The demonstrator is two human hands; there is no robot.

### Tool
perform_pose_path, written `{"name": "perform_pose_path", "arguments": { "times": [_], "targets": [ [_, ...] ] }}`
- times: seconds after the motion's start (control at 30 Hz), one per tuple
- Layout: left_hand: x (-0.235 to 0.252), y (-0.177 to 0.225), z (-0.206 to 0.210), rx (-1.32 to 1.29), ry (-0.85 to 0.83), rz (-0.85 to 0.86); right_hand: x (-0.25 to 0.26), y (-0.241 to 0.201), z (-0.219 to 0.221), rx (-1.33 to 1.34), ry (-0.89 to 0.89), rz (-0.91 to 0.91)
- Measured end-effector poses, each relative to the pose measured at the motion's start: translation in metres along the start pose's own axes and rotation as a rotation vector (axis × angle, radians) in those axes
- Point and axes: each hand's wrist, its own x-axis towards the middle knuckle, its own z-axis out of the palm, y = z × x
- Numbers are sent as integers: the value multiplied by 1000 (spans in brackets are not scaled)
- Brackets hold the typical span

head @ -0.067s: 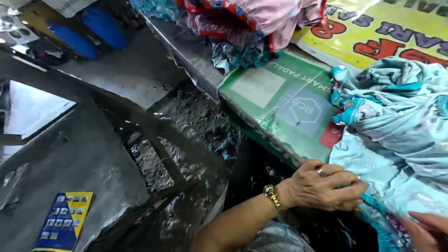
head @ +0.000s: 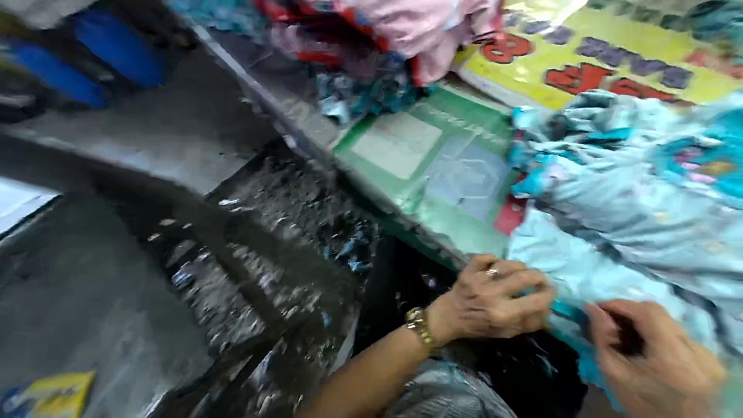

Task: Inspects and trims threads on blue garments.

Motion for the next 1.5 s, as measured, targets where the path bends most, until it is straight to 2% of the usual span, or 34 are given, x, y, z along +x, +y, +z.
{"name": "perform_pose_path", "arguments": {
  "times": [0.07, 0.23, 0.3, 0.37, 0.43, 0.5, 0.67, 0.8, 0.87, 0.97, 1.07, 1.17, 1.33, 1.5],
  "targets": [
    [7, 3, -10, -112, -101, -61, -8, 2, 14, -83, 174, 8],
    [40, 13, -16, -82, -233, -88, -23, 2, 24, -72, 300, 16],
    [51, 14, -11, -80, -357, -52, -24, 6, 22, 80, 375, 30],
    [52, 11, -5, -136, -447, -21, -28, 10, 14, 353, 453, 82],
    [45, 6, -4, -212, -419, -19, -34, 12, 2, 612, 550, 157],
    [34, 3, -2, -245, -327, -11, -46, 13, -12, 657, 591, 204],
    [19, 7, 10, -180, -141, 56, -82, 6, -29, 399, 386, 389],
    [21, 23, 5, -39, -72, 157, -79, 3, -36, 269, 287, 449],
    [21, 30, -2, -31, -63, 202, -71, 1, -38, 335, 303, 381],
    [19, 38, -8, -117, -61, 184, -55, 0, -32, 490, 256, 176],
    [15, 41, -6, -209, -35, 123, -40, 0, -17, 347, 101, 55],
    [10, 44, -1, -338, -19, 60, -31, -1, -2, 226, 76, 65],
    [14, 41, 2, -510, -29, 29, -31, -2, 5, 257, 140, 84],
    [16, 34, -8, -533, -175, 15, -38, -4, 3, 399, 134, 127]
  ]
}}
